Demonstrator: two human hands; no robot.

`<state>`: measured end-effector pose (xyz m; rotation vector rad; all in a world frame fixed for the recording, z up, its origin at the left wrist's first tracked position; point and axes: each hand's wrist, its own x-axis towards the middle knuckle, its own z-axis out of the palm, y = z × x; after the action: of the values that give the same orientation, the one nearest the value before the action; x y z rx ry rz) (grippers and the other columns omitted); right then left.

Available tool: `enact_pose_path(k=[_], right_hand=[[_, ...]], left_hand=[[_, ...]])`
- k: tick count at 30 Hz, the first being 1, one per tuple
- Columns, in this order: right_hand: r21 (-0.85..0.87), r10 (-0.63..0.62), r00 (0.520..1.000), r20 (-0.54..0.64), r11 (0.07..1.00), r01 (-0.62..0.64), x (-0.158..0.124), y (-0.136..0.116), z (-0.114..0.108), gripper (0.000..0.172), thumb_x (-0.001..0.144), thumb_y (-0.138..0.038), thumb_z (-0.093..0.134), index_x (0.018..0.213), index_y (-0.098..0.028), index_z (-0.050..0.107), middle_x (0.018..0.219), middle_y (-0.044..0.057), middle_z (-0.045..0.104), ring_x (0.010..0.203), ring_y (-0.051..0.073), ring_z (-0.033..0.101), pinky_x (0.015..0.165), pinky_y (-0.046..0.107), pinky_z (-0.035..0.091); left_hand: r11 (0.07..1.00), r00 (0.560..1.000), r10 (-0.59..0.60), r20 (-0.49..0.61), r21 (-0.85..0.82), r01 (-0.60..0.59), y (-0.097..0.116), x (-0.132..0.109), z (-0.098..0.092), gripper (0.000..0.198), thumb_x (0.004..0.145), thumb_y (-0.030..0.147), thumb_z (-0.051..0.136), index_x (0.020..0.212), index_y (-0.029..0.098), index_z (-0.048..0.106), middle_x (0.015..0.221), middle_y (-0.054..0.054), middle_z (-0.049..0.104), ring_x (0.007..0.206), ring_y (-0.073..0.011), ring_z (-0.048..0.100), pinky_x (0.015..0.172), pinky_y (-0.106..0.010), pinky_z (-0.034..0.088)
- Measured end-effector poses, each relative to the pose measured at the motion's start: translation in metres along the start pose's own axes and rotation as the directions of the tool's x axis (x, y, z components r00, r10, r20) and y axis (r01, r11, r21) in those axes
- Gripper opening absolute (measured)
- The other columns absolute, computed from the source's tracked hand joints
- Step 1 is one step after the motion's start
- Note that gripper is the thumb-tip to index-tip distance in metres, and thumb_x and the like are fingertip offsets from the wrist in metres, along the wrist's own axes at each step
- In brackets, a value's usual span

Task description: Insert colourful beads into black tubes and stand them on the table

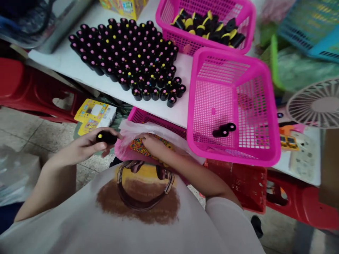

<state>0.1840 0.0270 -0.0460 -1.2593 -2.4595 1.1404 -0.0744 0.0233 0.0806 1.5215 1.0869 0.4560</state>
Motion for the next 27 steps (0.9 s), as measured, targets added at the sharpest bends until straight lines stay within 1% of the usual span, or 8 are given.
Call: enact_pose_path(k=[3, 5, 8, 10, 14, 19, 23, 27], right_hand=[[-0.112, -0.019, 0.992, 0.128, 0.993, 0.034, 0.016, -0.017, 0.008, 0.037, 0.099, 0.003, 0.047, 0.126, -0.007, 0.070, 0.132, 0.019, 0.069, 0.124, 0.024, 0.064, 0.113, 0.039, 0.047], [-0.209, -0.029, 0.976, 0.216, 0.975, 0.075, 0.024, -0.027, 0.013, 0.037, 0.100, 0.000, 0.047, 0.127, -0.006, 0.070, 0.130, 0.021, 0.069, 0.120, 0.027, 0.066, 0.110, 0.042, 0.049], [-0.271, -0.051, 0.958, 0.282, 0.954, 0.131, 0.030, -0.036, 0.017, 0.038, 0.099, 0.000, 0.046, 0.127, -0.004, 0.072, 0.128, 0.024, 0.069, 0.119, 0.030, 0.066, 0.110, 0.045, 0.049], [-0.255, -0.065, 0.955, 0.289, 0.956, 0.143, 0.031, -0.035, 0.018, 0.040, 0.097, 0.002, 0.048, 0.127, -0.007, 0.073, 0.129, 0.022, 0.070, 0.119, 0.029, 0.067, 0.110, 0.043, 0.049], [-0.104, -0.116, 0.964, 0.237, 0.984, 0.144, 0.030, -0.025, 0.018, 0.042, 0.089, 0.006, 0.054, 0.120, -0.011, 0.078, 0.128, 0.017, 0.075, 0.123, 0.026, 0.067, 0.111, 0.039, 0.048], [0.114, -0.171, 0.977, 0.130, 0.981, 0.157, 0.026, -0.018, 0.020, 0.033, 0.085, 0.004, 0.063, 0.103, -0.016, 0.083, 0.110, 0.010, 0.082, 0.111, 0.024, 0.071, 0.105, 0.037, 0.051], [0.236, -0.069, 0.993, 0.096, 0.971, 0.045, 0.019, -0.018, 0.020, 0.039, 0.083, 0.007, 0.061, 0.106, -0.017, 0.082, 0.104, 0.006, 0.082, 0.097, 0.020, 0.074, 0.095, 0.033, 0.055], [0.354, -0.031, 0.995, 0.092, 0.935, -0.003, 0.009, -0.019, 0.014, 0.041, 0.086, 0.004, 0.059, 0.114, -0.017, 0.081, 0.109, 0.006, 0.082, 0.095, 0.018, 0.075, 0.091, 0.031, 0.058]], left_hand=[[0.995, 0.984, 0.005, -0.176, 0.096, 0.012, -0.023, -0.011, -0.002, 0.054, 0.086, 0.073, 0.070, 0.113, 0.026, 0.068, 0.112, -0.008, 0.076, 0.087, -0.0229, 0.071, 0.074, -0.034, 0.060], [0.992, 0.964, -0.016, -0.264, 0.118, 0.049, -0.033, -0.015, -0.001, 0.058, 0.084, 0.072, 0.072, 0.115, 0.024, 0.065, 0.111, -0.009, 0.076, 0.096, -0.0252, 0.071, 0.081, -0.036, 0.061], [0.989, 0.948, -0.045, -0.316, 0.122, 0.087, -0.042, -0.017, 0.003, 0.061, 0.084, 0.073, 0.072, 0.114, 0.022, 0.062, 0.105, -0.009, 0.076, 0.092, -0.0241, 0.072, 0.082, -0.037, 0.062], [0.981, 0.941, 0.007, -0.338, 0.185, 0.058, -0.044, -0.017, 0.007, 0.057, 0.084, 0.071, 0.073, 0.110, 0.022, 0.065, 0.111, -0.010, 0.075, 0.095, -0.0237, 0.071, 0.088, -0.038, 0.062], [0.953, 0.914, 0.137, -0.382, 0.303, -0.016, -0.041, -0.018, 0.011, 0.051, 0.087, 0.069, 0.072, 0.107, 0.023, 0.074, 0.120, -0.012, 0.072, 0.105, -0.0243, 0.071, 0.095, -0.038, 0.062], [0.946, 0.934, 0.168, -0.315, 0.319, -0.063, -0.038, -0.020, 0.015, 0.046, 0.091, 0.062, 0.072, 0.118, 0.025, 0.075, 0.117, -0.009, 0.077, 0.104, -0.0238, 0.075, 0.102, -0.039, 0.061], [0.947, 0.938, 0.152, -0.311, 0.317, -0.049, -0.041, -0.021, 0.021, 0.047, 0.090, 0.060, 0.074, 0.119, 0.023, 0.075, 0.118, -0.008, 0.079, 0.104, -0.0236, 0.076, 0.102, -0.036, 0.061], [0.948, 0.942, 0.166, -0.292, 0.311, -0.070, -0.046, -0.022, 0.027, 0.043, 0.092, 0.054, 0.073, 0.122, 0.022, 0.075, 0.123, -0.009, 0.078, 0.110, -0.0236, 0.075, 0.105, -0.037, 0.059]])
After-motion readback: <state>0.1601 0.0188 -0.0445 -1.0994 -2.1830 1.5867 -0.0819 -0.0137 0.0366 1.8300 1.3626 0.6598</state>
